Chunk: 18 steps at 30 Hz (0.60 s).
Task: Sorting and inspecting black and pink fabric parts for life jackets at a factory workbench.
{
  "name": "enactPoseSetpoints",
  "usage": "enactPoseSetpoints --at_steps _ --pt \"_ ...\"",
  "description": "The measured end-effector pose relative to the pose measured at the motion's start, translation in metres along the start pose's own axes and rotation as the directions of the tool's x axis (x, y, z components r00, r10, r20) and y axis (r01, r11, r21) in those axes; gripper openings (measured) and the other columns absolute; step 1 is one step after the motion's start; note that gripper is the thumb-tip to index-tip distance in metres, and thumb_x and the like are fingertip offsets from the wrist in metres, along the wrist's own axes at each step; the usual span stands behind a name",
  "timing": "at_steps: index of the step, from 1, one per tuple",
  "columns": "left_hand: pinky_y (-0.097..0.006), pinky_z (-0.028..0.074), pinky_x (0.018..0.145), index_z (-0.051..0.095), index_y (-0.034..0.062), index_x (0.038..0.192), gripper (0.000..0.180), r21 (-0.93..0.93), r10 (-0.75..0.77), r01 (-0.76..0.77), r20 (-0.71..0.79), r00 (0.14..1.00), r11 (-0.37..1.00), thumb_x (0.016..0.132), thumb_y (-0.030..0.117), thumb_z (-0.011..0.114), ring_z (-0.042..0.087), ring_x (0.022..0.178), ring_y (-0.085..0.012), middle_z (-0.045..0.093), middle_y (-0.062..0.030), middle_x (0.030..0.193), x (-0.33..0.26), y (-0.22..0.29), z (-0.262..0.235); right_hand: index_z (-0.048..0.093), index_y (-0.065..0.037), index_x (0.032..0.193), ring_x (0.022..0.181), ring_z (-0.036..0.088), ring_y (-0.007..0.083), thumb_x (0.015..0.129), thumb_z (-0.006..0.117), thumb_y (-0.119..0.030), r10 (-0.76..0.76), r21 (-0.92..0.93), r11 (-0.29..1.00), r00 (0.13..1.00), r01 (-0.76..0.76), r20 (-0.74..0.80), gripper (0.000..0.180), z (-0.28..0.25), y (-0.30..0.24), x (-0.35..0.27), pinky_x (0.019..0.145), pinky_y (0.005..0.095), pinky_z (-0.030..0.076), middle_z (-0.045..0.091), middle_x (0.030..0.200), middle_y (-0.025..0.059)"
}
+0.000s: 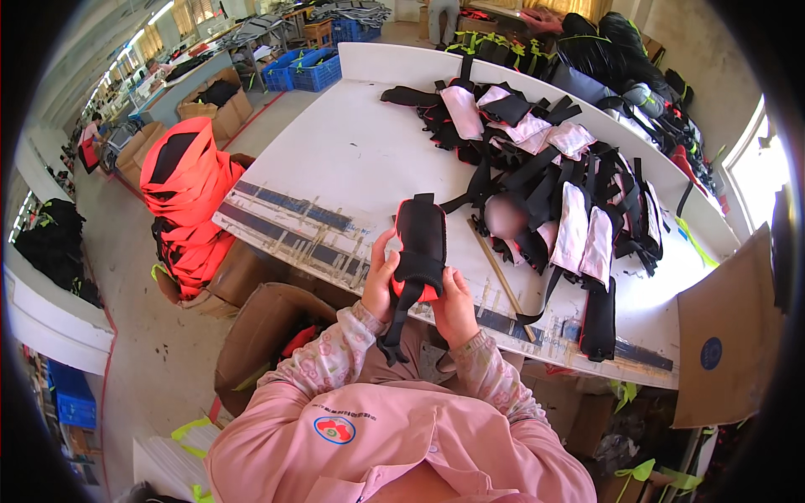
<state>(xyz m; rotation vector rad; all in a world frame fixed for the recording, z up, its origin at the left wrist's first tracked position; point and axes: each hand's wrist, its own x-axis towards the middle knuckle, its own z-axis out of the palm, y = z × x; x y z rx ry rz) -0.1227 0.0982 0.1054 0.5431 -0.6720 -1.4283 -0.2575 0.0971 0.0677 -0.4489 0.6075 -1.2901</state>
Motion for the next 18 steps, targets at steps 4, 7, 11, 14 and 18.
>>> enactPoseSetpoints --at_steps 4,7,11,14,18 --pt "-0.015 0.036 0.069 0.038 0.0077 0.134 0.041 0.388 0.073 -0.11 0.108 0.991 0.915 0.095 0.012 0.046 0.041 0.074 -0.0028 0.047 0.0037 0.088 -0.003 0.002 -0.002 0.053 -0.007 0.097 0.088 0.058 0.0115 0.097 0.044 -0.02 -0.046 -0.003 0.999 0.999 0.046 0.025 0.015 -0.002 -0.004 0.001 0.08 0.0275 0.047 0.06 0.093 0.0026" --pt "-0.014 0.033 0.067 0.041 0.0069 0.132 0.038 0.508 0.037 -0.169 0.26 0.965 0.844 0.094 0.012 0.047 0.039 0.074 -0.0018 0.043 0.0046 0.083 -0.005 0.001 -0.01 0.053 -0.008 0.094 0.084 0.057 0.0101 0.097 0.044 -0.019 -0.038 -0.056 0.998 0.999 0.038 -0.001 0.015 -0.002 -0.004 -0.001 0.078 0.0257 0.047 0.06 0.09 0.0021" --pt "-0.018 0.037 0.061 0.058 0.0035 0.1 0.016 0.619 -0.072 -0.06 0.186 0.98 0.783 0.093 0.016 0.051 0.041 0.065 -0.0021 0.046 0.0061 0.072 -0.007 -0.007 -0.025 0.053 -0.008 0.091 0.082 0.057 0.0096 0.097 0.045 -0.018 -0.049 -0.077 0.996 0.998 0.053 0.051 0.014 -0.009 -0.011 -0.005 0.075 0.0266 0.048 0.06 0.09 0.0015" --pt "-0.019 0.04 0.06 0.061 0.0043 0.085 0.019 0.498 -0.135 0.082 0.072 0.988 0.863 0.092 0.021 0.054 0.047 0.065 -0.0024 0.052 0.0062 0.071 -0.012 -0.019 -0.027 0.054 -0.008 0.094 0.08 0.058 0.0108 0.097 0.044 -0.021 -0.084 -0.105 0.99 0.995 0.09 0.058 0.017 -0.009 -0.009 -0.004 0.074 0.0278 0.048 0.06 0.091 0.002" --pt "-0.02 0.045 0.066 0.062 0.0041 0.087 0.022 0.312 -0.041 0.072 -0.105 0.994 0.947 0.092 0.024 0.055 0.055 0.073 -0.0038 0.06 0.0039 0.081 -0.004 -0.009 -0.015 0.052 -0.007 0.11 0.09 0.056 0.0123 0.097 0.043 -0.032 -0.035 -0.241 0.97 0.999 0.034 0.0 0.029 0.0 -0.012 -0.004 0.076 0.0296 0.046 0.059 0.105 0.0036"
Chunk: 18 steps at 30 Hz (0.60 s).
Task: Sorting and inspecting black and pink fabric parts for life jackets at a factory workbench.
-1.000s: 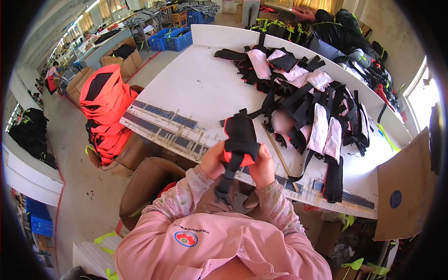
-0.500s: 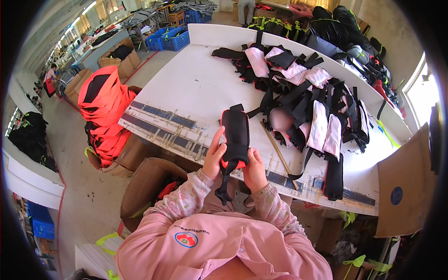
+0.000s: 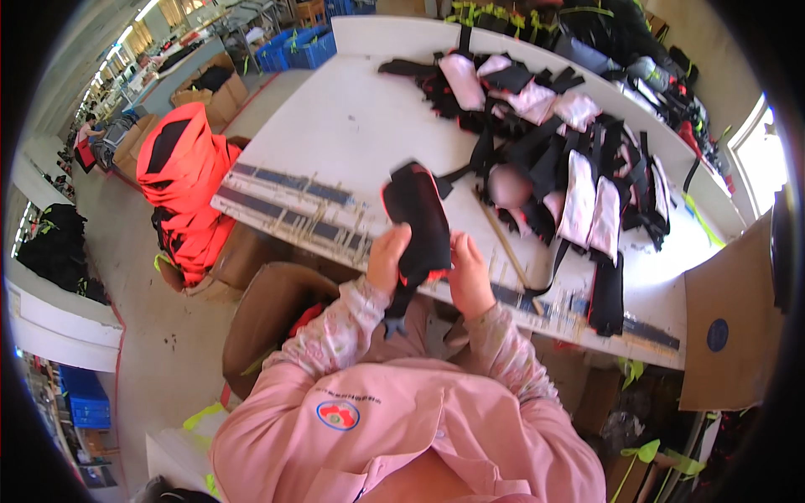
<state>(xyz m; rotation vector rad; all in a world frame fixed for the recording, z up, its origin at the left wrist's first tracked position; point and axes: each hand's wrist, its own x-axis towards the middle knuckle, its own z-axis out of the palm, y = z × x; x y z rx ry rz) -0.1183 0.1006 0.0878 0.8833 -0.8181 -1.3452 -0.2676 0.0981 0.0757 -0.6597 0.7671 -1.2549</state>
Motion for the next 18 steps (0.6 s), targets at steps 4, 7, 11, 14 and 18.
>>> enactPoseSetpoints --at_steps 4,7,11,14,18 --pt "-0.021 0.043 0.06 0.06 0.0038 0.086 0.026 0.005 0.138 -0.138 0.017 0.99 0.99 0.095 0.026 0.05 0.051 0.068 -0.0037 0.058 0.0037 0.078 0.023 0.008 0.0 0.045 -0.01 0.121 0.094 0.056 0.0127 0.094 0.05 -0.036 0.324 0.127 0.924 0.916 -0.36 0.236 0.038 0.019 -0.007 -0.016 0.077 0.0288 0.045 0.057 0.11 0.0023" --pt "-0.022 0.041 0.06 0.058 0.0035 0.085 0.026 -0.052 0.159 -0.157 0.041 0.986 0.986 0.095 0.025 0.049 0.049 0.067 -0.0044 0.054 0.0046 0.074 0.021 0.0 -0.001 0.046 -0.009 0.121 0.092 0.055 0.0122 0.09 0.059 -0.025 0.247 -0.025 0.969 0.941 -0.248 0.23 0.037 0.03 0.004 -0.014 0.078 0.0286 0.045 0.058 0.108 0.0023" --pt "-0.03 0.042 0.067 0.061 0.0038 0.091 0.015 0.77 0.5 -0.368 0.075 0.863 0.52 0.084 0.018 0.062 0.052 0.073 -0.0187 0.057 -0.0073 0.08 0.029 -0.014 -0.027 0.046 -0.002 0.114 0.071 0.056 0.0102 0.084 0.066 -0.018 0.091 -0.322 0.944 0.995 -0.074 0.036 0.039 0.017 0.015 -0.01 0.052 0.0269 0.049 0.058 0.092 0.0045" --pt "-0.031 0.043 0.067 0.062 0.0044 0.093 0.016 0.833 0.567 -0.428 0.175 0.805 0.35 0.083 0.017 0.062 0.053 0.072 -0.0204 0.059 -0.009 0.08 0.023 -0.015 -0.033 0.041 -0.001 0.11 0.064 0.057 0.0103 0.083 0.067 -0.021 -0.037 -0.407 0.912 0.999 0.042 0.02 0.043 0.007 0.032 -0.011 0.04 0.0263 0.045 0.058 0.084 0.0066" --pt "-0.031 0.043 0.062 0.06 0.0018 0.091 0.022 0.702 0.357 -0.353 0.15 0.922 0.618 0.087 0.023 0.061 0.055 0.068 -0.0182 0.06 -0.0092 0.078 0.018 -0.03 -0.033 0.034 0.003 0.112 0.074 0.062 0.032 0.082 0.067 -0.026 -0.155 -0.73 0.656 0.981 0.191 0.117 0.053 -0.008 0.044 -0.01 0.055 0.0381 0.049 0.061 0.084 0.0211"
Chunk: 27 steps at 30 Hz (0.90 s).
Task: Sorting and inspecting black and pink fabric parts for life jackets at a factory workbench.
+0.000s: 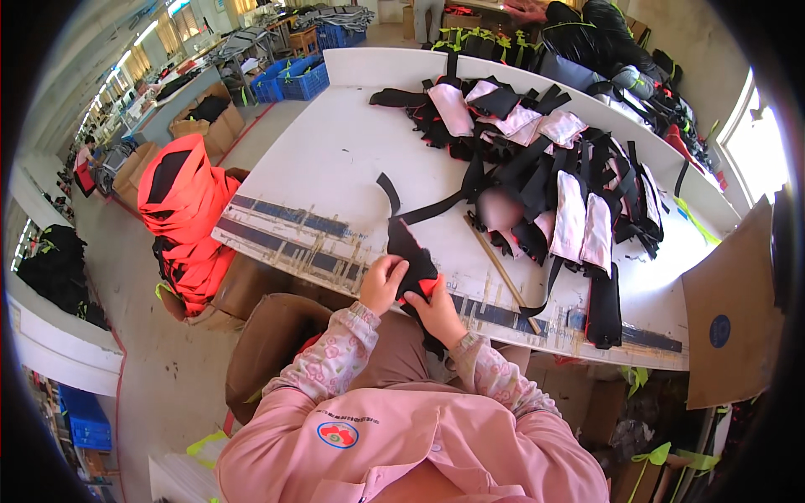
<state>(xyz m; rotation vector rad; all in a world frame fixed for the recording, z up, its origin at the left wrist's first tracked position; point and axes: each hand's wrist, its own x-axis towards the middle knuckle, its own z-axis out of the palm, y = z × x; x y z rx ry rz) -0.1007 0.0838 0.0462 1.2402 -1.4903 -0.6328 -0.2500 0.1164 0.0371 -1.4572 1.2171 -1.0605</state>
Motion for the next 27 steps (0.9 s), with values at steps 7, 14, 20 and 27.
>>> enactPoseSetpoints --at_steps 7,14,20,27 --pt "-0.026 0.034 0.055 0.046 0.003 0.073 0.034 -0.318 -0.188 0.282 0.296 0.936 0.905 0.091 0.029 0.057 0.038 0.063 -0.0062 0.041 0.0028 0.065 0.001 -0.037 0.012 0.028 0.008 0.122 0.086 0.059 0.0462 0.08 0.067 -0.027 -0.008 -0.263 0.964 0.999 0.02 0.046 0.067 -0.002 -0.007 -0.002 0.07 0.0457 0.048 0.06 0.09 0.0312" --pt "-0.021 0.038 0.069 0.053 0.0063 0.079 0.021 -0.48 -0.342 0.502 0.384 0.857 0.719 0.092 0.022 0.055 0.046 0.072 -0.0052 0.051 0.0043 0.077 0.005 -0.013 0.015 0.033 0.008 0.119 0.082 0.06 0.0456 0.08 0.067 -0.034 0.059 -0.443 0.896 0.997 -0.031 0.05 0.067 -0.016 -0.023 0.0 0.068 0.0463 0.048 0.061 0.086 0.0301" --pt "-0.027 0.036 0.055 0.049 0.0055 0.068 0.03 -0.301 -0.27 0.273 0.053 0.961 0.914 0.088 0.026 0.06 0.041 0.059 -0.008 0.046 0.0008 0.061 0.01 -0.036 0.024 0.04 0.007 0.118 0.091 0.059 0.0432 0.08 0.065 -0.041 0.09 -0.357 0.931 0.996 -0.078 0.017 0.067 0.001 0.002 -0.002 0.075 0.0446 0.048 0.061 0.091 0.0307" --pt "-0.041 0.042 0.054 0.051 0.0038 0.07 0.033 0.166 -0.063 0.102 -0.228 0.972 0.981 0.085 0.032 0.059 0.056 0.059 -0.0336 0.056 -0.0158 0.063 0.027 -0.037 0.011 0.057 0.006 0.102 0.086 0.062 0.0396 0.083 0.062 -0.042 0.06 -0.311 0.95 0.996 -0.036 0.068 0.052 0.007 0.004 0.007 0.073 0.042 0.048 0.063 0.087 0.026"
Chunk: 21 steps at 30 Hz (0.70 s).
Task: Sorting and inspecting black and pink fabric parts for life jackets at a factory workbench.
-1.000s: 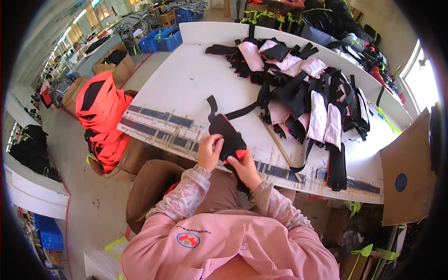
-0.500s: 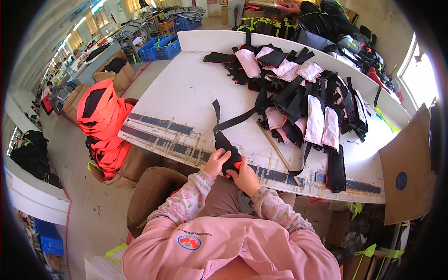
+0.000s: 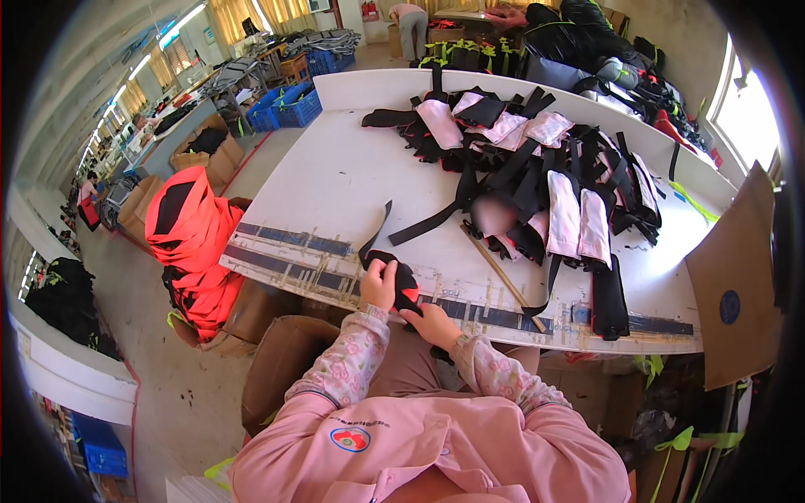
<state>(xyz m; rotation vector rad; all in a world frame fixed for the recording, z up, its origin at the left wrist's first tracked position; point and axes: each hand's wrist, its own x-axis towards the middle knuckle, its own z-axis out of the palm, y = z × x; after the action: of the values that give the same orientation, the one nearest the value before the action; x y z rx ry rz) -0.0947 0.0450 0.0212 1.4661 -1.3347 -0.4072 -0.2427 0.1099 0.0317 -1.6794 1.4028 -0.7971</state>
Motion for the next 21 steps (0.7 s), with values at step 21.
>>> enactPoseSetpoints --at_steps 21 --pt "-0.04 0.042 0.057 0.054 -0.0012 0.063 0.042 0.217 0.009 0.1 -0.455 0.891 0.971 0.077 0.036 0.067 0.052 0.055 -0.0255 0.056 -0.0144 0.059 0.132 -0.128 -0.166 0.062 -0.001 0.075 0.056 0.045 0.0106 0.091 0.051 -0.025 -0.217 0.432 0.902 0.883 0.018 0.416 0.031 0.007 -0.119 -0.035 0.052 0.0302 0.038 0.051 0.058 0.0038"
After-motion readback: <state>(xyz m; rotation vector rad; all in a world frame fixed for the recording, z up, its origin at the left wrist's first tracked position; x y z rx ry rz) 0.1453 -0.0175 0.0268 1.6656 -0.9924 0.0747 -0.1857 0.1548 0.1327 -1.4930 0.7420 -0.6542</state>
